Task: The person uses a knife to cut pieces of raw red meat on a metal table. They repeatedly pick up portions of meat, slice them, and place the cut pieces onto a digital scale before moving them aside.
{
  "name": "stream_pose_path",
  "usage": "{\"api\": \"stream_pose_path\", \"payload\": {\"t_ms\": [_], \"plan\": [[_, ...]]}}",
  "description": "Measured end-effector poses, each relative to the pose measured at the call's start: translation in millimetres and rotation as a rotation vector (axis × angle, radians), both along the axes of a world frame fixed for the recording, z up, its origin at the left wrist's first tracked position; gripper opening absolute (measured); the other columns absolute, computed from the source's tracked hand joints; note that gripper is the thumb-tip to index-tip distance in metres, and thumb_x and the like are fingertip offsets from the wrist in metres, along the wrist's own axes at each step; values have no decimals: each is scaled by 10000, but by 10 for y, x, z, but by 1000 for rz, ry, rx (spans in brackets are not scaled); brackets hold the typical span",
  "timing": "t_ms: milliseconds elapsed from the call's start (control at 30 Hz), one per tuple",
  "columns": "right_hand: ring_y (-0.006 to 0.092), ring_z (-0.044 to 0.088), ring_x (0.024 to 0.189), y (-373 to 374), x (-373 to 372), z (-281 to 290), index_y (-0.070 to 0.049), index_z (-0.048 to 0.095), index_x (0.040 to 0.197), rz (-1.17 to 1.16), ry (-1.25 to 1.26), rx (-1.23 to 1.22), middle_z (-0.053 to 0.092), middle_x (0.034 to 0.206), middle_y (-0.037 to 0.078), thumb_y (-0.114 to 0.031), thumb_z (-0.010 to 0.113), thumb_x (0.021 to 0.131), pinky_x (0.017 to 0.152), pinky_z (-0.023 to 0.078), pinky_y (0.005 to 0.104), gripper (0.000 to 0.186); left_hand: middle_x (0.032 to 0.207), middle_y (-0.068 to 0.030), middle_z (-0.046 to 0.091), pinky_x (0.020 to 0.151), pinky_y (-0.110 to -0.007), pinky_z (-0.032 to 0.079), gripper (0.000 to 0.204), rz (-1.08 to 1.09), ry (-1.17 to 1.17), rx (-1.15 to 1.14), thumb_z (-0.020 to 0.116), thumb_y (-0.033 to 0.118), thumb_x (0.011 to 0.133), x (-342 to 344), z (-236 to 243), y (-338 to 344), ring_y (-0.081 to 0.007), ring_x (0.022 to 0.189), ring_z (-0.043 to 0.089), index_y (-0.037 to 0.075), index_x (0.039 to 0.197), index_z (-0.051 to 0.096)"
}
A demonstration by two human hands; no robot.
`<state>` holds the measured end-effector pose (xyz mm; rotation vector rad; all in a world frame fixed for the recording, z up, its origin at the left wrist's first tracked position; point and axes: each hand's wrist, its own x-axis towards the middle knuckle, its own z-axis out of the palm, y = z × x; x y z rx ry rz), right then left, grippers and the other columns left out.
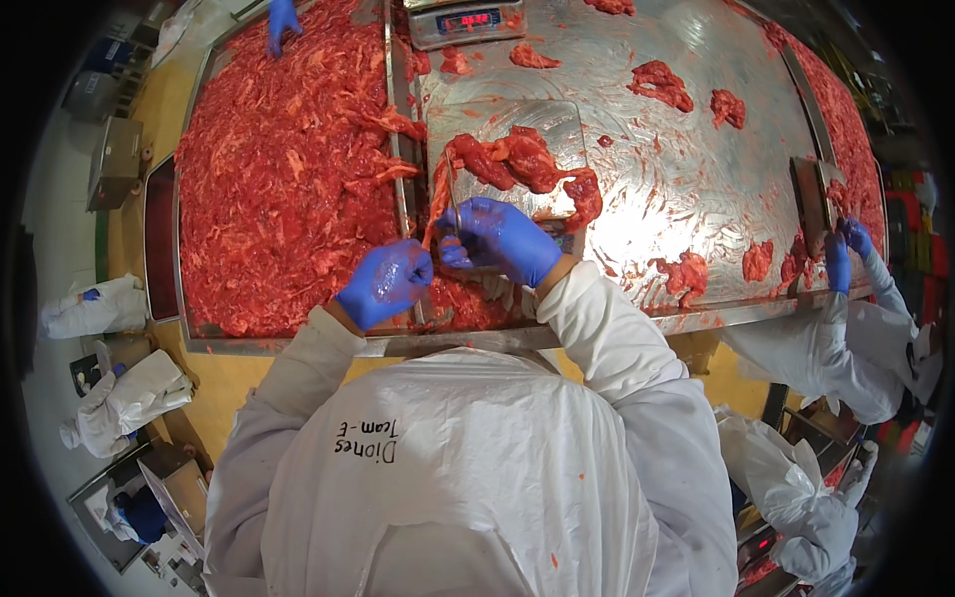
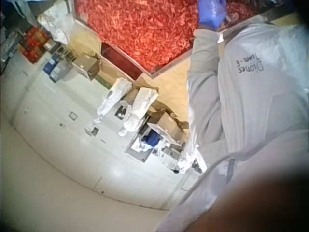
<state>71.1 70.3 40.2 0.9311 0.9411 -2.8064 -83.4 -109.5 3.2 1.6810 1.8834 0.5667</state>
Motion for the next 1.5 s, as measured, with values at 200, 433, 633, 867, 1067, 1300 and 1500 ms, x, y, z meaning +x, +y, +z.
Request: {"api": "stream_pose_path", "payload": {"t_ms": [200, 433, 633, 867, 1067, 1300, 1500], "plan": [[148, 595, 704, 200, -239, -151, -3, 622, 1083, -37, 65, 31, 628, 844, 75, -174, 651, 1011, 667, 528, 288, 187, 873, -161, 622, 715, -476, 524, 60, -118, -3, -69, 625, 147, 851, -34, -194, -167, -376, 814, 629, 97, 880, 639], [204, 700, 963, -204, 640, -120, 0, 627, 1196, 316, 163, 537, 714, 1083, 116, -131, 719, 958, 837, 563, 316, 287, 1266, -216, 639, 971, -475, 524, 291, 745, 347, -387, 704, 187, 839, -1375, -433, -1065, -418, 1137, 631, 83, 1110, 708], [253, 591, 1215, 511, 1007, -164, 2, 569, 1335, -507, -380, 1560, 660, 1206, 140, -147, 807, 884, 1057, 465, 408, 531, 1580, -270, 379, 1211, -487, 326, 684, 725, 341, -31, 760, 190, 810, -1129, -457, -968, -453, 1449, 381, 99, 1451, 541], [309, 474, 1381, 246, -85, -216, -12, 428, 1481, -154, -228, 1620, 555, 1415, 175, -291, 791, 909, 1120, 432, 410, 733, 1586, -246, 395, 1228, -490, 287, 817, 288, 98, 289, 749, 185, 817, -113, 66, 902, -401, 1480, 367, 86, 1552, 408], [286, 515, 1357, 535, 612, 18, 0, 419, 1489, -448, 129, 1252, 536, 1447, 191, -166, 788, 881, 1169, 378, 393, 731, 1421, -217, 559, 1113, -406, 463, 644, 398, -117, 329, 670, 94, 854, -411, 104, 672, -369, 1319, 552, 90, 1477, 509], [300, 603, 1237, 162, 468, -370, -35, 401, 1503, -228, -251, 1753, 568, 1382, 235, -279, 854, 842, 1088, 466, 419, 838, 1374, -208, 586, 1096, -429, 470, 725, 138, 219, 337, 619, -33, 808, 74, 135, 906, -393, 1249, 589, 39, 1511, 456], [286, 600, 1289, 271, 355, 75, 20, 401, 1484, -339, 147, 904, 567, 1426, 207, -200, 664, 1017, 1103, 473, 387, 580, 1439, -204, 576, 1147, -391, 423, 676, 253, -142, 402, 599, -36, 835, -583, 66, 928, -315, 1351, 556, 28, 1498, 485]]}}
